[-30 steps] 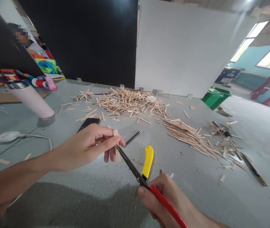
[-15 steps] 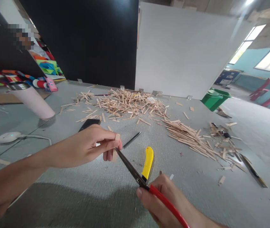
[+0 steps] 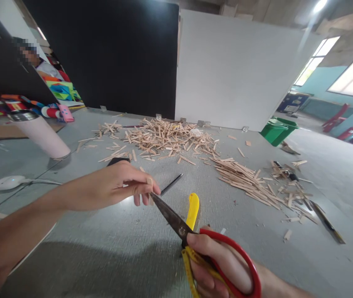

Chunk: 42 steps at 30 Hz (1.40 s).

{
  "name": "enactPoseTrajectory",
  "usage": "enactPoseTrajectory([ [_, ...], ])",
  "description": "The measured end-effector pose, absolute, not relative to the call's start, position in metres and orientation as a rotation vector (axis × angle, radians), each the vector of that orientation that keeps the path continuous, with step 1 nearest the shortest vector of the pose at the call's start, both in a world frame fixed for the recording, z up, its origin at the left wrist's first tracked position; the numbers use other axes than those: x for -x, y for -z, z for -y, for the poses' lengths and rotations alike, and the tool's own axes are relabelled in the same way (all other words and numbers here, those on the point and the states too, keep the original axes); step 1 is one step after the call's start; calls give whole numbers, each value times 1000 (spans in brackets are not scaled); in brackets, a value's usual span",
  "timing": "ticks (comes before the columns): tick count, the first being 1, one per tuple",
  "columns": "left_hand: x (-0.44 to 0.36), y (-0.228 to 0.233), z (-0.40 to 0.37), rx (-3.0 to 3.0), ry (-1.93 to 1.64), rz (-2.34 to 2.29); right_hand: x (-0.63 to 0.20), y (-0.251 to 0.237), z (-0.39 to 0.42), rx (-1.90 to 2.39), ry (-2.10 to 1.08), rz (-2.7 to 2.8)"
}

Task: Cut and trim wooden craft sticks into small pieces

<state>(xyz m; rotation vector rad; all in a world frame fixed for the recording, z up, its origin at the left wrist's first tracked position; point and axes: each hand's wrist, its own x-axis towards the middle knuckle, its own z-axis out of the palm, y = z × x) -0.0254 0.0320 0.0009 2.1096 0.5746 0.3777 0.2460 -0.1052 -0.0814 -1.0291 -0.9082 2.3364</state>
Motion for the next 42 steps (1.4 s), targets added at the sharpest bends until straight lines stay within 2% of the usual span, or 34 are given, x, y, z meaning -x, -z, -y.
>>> enactPoseTrajectory([
  [7, 20, -2, -28, -1866, -503, -692, -251, 84, 118, 1048, -1979, 1113],
  [13, 10, 2, -18, -1681, -664, -686, -248, 78, 118, 1200, -1797, 1159],
  [19, -5, 14, -7, -1555, -625, -643, -234, 70, 99, 1256, -1490, 1429],
  [28, -11, 20, 1, -1493, -634, -628, -224, 59, 89, 1274, -1309, 1440],
  [34, -9, 25, -3, -1946, -782, -642, -229, 54, 89, 1305, -1105, 1480],
  [42, -6, 35, -6, -2529, -933, -456, -236, 51, 85, 1335, -1029, 1542],
])
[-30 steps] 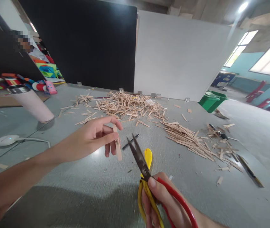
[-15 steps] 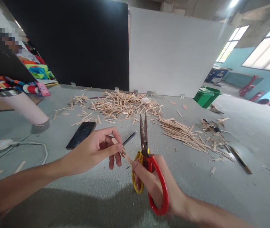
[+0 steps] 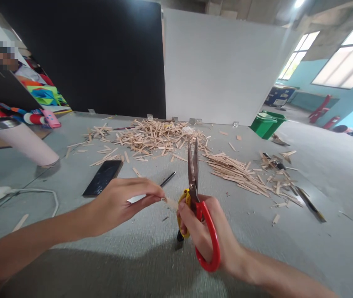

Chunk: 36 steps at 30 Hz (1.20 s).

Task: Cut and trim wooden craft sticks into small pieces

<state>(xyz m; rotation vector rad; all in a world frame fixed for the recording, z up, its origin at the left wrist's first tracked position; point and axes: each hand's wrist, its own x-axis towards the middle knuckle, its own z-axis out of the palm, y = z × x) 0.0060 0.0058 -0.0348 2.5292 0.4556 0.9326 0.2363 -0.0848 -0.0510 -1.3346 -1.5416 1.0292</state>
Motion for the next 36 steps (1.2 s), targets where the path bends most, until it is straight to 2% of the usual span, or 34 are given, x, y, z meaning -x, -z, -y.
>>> enactPoseTrajectory([
  [13, 4, 37, 0, -2987, -612, -330, -238, 56, 86, 1289, -1044, 1506],
  [24, -8, 38, 11, -3513, -819, -311, -235, 54, 86, 1303, -1076, 1512],
  [36, -9, 55, 8, -3214, -805, -499, -237, 59, 89, 1359, -1028, 1553],
])
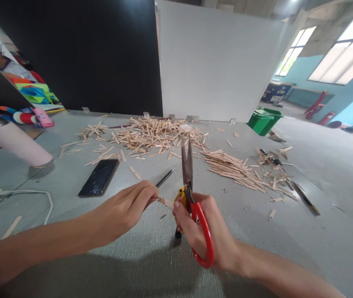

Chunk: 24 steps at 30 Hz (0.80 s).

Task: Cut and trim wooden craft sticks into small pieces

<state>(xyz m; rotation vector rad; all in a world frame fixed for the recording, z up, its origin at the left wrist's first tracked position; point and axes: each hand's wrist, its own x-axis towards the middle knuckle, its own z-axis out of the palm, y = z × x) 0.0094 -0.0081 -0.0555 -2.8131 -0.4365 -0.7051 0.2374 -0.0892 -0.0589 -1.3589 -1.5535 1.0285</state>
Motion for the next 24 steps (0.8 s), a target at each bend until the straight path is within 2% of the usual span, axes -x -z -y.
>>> enactPoseTrajectory([
  [9, -10, 67, 7, 3102, 761, 636, -240, 59, 91, 1351, -1016, 1537],
  [16, -3, 57, 2, 3248, 825, 768, -240, 59, 85, 1364, -1025, 1512],
  [21, -9, 52, -1, 3011, 1031, 817, -239, 57, 79, 1321, -1044, 1458],
  [24, -9, 50, -11, 2815, 940, 901, -240, 54, 76, 1337, -1041, 1480],
])
